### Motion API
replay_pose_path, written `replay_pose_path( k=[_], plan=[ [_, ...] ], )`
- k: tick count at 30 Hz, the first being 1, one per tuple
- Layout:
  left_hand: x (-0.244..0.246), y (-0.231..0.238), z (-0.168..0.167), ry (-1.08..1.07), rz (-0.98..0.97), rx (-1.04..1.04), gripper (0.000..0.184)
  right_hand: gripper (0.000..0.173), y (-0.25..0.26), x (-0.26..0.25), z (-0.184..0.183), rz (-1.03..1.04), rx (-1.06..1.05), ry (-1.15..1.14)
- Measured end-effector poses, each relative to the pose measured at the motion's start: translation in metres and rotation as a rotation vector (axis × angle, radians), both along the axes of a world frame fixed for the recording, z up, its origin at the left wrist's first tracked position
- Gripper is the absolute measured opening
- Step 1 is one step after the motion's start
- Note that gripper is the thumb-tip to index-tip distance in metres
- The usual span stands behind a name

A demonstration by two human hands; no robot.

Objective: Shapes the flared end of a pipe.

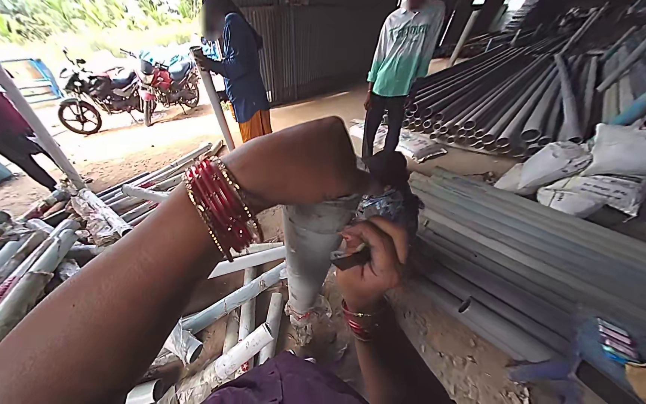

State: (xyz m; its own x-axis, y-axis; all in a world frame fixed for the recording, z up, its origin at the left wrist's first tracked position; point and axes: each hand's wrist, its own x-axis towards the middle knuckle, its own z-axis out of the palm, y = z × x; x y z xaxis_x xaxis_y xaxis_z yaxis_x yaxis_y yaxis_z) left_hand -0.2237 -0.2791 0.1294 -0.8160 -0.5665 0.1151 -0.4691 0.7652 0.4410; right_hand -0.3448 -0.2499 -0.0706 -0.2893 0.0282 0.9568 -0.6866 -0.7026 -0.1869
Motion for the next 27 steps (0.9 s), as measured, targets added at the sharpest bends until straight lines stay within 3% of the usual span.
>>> replay_pose_path(
  k=[14,17,20,22,24,27],
  plan=[
    [-0.016,0.003,-0.002,0.039,0.039,0.016,0.038,0.006,-0.002,-0.019,0.032,-0.15,-0.1,0.163],
    [-0.017,-0.006,0.002,0.024,0.093,0.056,0.038,0.012,0.011,-0.036,0.042,-0.106,-0.053,0.072],
    [-0.014,-0.017,0.004,0.018,0.108,0.073,0.042,0.009,0.011,-0.048,0.03,0.042,0.094,0.146],
    [-0.011,-0.02,0.004,0.019,0.095,0.085,0.042,0.023,0.004,-0.045,0.021,0.087,0.153,0.225],
    [-0.011,-0.018,0.003,0.016,0.085,0.091,0.042,0.027,-0.006,-0.04,0.017,0.117,0.122,0.257],
    [-0.015,-0.017,0.002,0.014,0.073,0.061,0.043,0.017,-0.013,-0.034,0.014,0.099,0.011,0.316]
  ],
)
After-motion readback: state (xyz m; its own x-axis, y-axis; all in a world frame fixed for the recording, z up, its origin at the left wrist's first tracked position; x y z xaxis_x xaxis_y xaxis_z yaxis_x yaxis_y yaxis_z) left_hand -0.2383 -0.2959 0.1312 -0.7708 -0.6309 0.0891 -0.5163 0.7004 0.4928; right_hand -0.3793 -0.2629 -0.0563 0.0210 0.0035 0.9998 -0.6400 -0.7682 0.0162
